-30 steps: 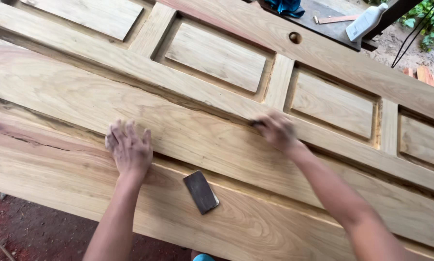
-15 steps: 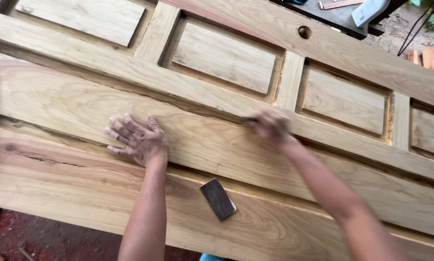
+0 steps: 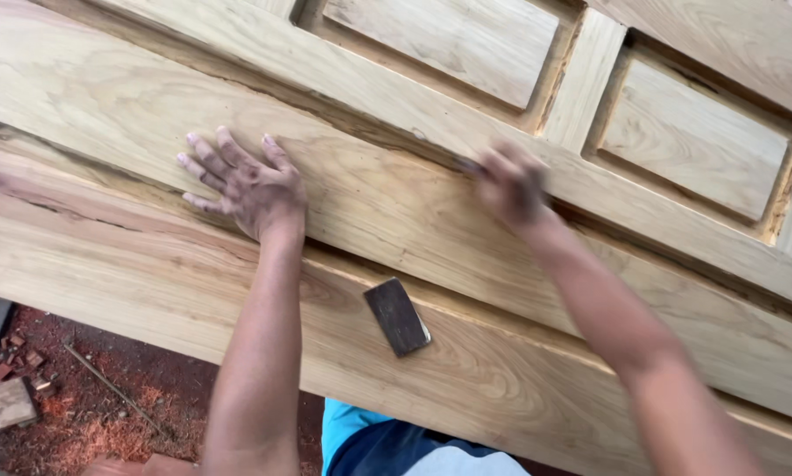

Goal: The person sands the grooves and panels of a wooden door using handheld sanding blocks and scrapes corners with a chisel.

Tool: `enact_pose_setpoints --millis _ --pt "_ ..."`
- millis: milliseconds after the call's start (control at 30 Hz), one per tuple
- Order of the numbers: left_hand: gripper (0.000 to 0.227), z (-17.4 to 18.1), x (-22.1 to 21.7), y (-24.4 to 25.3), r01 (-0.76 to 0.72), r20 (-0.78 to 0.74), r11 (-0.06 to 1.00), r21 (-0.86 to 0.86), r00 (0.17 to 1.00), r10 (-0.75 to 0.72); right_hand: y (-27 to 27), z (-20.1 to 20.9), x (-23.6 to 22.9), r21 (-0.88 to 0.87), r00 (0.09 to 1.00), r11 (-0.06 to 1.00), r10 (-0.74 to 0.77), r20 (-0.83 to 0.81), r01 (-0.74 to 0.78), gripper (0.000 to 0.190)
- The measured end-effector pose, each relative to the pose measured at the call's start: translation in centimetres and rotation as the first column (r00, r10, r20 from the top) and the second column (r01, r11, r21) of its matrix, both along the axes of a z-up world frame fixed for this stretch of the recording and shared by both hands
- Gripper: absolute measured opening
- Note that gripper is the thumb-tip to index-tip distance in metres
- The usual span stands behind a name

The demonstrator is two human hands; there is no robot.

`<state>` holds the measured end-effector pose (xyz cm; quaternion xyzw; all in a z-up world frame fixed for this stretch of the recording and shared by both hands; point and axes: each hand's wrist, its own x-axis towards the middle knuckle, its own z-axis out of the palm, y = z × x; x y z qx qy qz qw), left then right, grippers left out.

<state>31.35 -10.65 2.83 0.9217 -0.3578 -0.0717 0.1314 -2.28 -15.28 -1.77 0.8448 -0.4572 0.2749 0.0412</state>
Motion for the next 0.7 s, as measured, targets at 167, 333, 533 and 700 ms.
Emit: enact_pose_setpoints --millis 167,333,533,700 --pt "0.058 0.0 -0.1 0.8 0.032 -0.005 0.999 0.016 0.999 -0.032 -0.3 2.0 3.0 0.025 0.995 0.996 0.086 -0.042 -0.085 0.024" --pt "0.059 0.5 0.3 0.2 0.018 -0.024 1.0 0.021 1.0 -0.018 5.3 0.6 -14.7 0.059 0.99 0.994 -0.082 -0.112 0.089 0.022" --pt "0.061 -2.9 0.7 0.4 0.047 0.135 0.999 0.001 0.99 -0.046 -4.3 2.1 11.2 -0.1 0.971 0.967 0.227 -0.071 -0.233 0.032" --pt "0.063 -3.5 0.6 0.7 0.058 0.135 0.998 0.002 0.989 -0.057 0.0 3.5 4.2 0.001 0.978 0.986 0.168 -0.122 -0.169 0.034"
